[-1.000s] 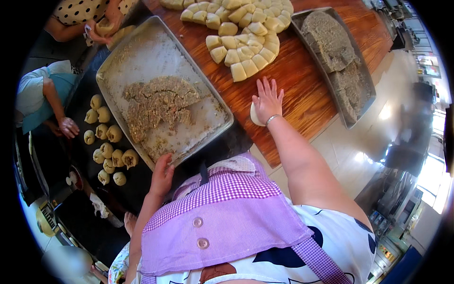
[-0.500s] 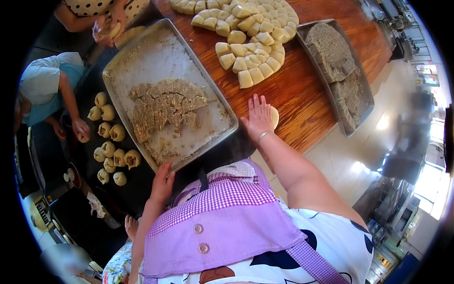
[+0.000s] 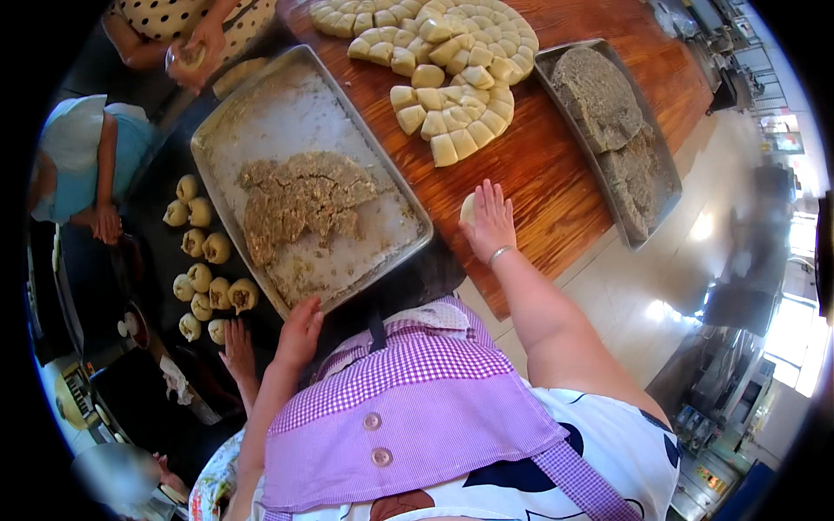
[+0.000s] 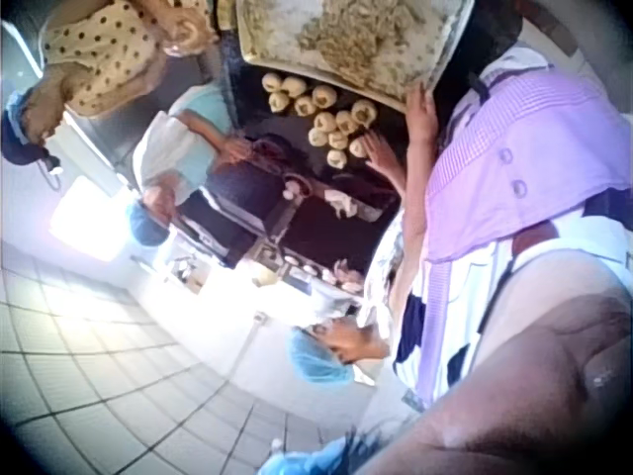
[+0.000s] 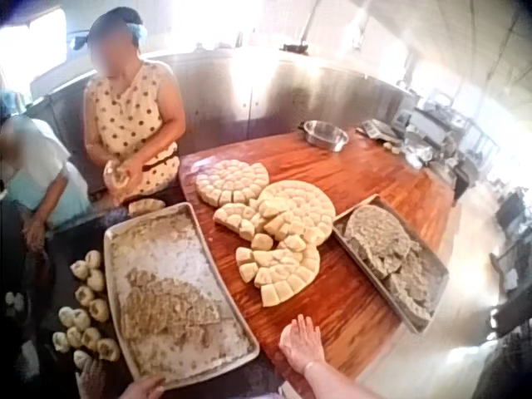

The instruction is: The person flattens a piece of dough by hand, places a portion of filling from a tray into the center, and seals the dough into a ball before setting it on the table.

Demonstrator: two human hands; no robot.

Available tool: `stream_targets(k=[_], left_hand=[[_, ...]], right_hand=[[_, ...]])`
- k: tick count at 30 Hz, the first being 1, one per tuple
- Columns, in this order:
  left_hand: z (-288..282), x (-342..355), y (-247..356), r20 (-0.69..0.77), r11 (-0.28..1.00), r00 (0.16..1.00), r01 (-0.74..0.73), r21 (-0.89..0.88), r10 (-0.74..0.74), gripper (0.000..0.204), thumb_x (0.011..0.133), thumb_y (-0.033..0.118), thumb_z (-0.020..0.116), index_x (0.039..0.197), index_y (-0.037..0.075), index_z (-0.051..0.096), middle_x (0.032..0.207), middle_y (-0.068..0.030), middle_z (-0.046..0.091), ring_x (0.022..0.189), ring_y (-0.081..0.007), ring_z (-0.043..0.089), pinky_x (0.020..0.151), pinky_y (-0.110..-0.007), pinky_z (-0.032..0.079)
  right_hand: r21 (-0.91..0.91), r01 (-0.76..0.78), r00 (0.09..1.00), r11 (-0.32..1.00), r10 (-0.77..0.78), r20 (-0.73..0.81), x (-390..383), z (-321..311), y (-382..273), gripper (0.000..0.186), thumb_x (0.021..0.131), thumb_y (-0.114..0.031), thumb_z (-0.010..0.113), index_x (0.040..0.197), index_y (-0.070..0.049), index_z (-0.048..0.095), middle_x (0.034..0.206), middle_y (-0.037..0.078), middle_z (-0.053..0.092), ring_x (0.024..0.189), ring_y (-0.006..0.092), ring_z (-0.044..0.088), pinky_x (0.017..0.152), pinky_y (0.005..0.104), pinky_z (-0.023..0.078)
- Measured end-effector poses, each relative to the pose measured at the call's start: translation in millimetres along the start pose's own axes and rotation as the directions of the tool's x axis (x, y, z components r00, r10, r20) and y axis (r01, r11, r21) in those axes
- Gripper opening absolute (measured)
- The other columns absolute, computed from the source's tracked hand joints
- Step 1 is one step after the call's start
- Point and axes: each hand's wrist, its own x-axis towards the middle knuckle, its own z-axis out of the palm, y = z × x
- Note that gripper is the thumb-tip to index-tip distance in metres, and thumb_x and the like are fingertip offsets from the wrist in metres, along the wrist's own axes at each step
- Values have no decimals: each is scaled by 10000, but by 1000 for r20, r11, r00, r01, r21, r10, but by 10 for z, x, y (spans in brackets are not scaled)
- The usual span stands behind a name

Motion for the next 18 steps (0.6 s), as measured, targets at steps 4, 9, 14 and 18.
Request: stream_targets(k=[4, 9, 14, 18], left_hand=[[16, 8, 31, -11, 999, 1000, -4, -48, 4, 347, 950, 151, 588, 1272, 25, 567, 1198, -173, 613, 1122, -311, 604, 954, -365, 480], [137, -85, 19, -100, 954, 993, 33, -299, -66, 324, 958, 148, 583, 1260, 31, 578, 1193, -155, 611, 1105, -282, 614, 938, -344, 486], [210, 61, -33, -141, 942, 990, -34, -333, -14, 323, 959, 132, 583, 1262, 19, 574, 1169, -136, 612, 1093, -232, 609, 942, -326, 480], [278, 232, -58, -114, 775, 983, 39, -631, -142, 332, 968, 110, 570, 1283, 9, 555, 1204, -86, 607, 1101, -191, 599, 975, -304, 451]], right_hand=[[107, -61, 990, 992, 74, -120, 16, 115, 86, 732, 952, -431, 484, 1510, -22, 244, 1608, 175, 139, 1483, 345, 139, 1201, 460, 143], [638, -389, 816, 665, 570, -97, -174, 85, 152, 672, 839, -178, 692, 1396, 36, 385, 1353, 255, 476, 1207, 336, 513, 1039, 402, 410], [813, -580, 711, 60, 524, 469, 57, 146, 441, 357, 757, -136, 743, 1051, 28, 622, 871, 140, 682, 780, 263, 656, 719, 364, 545], [430, -336, 939, 838, 335, 80, 27, -82, 319, 256, 751, -126, 707, 956, 3, 624, 866, 104, 670, 784, 209, 648, 739, 336, 534]])
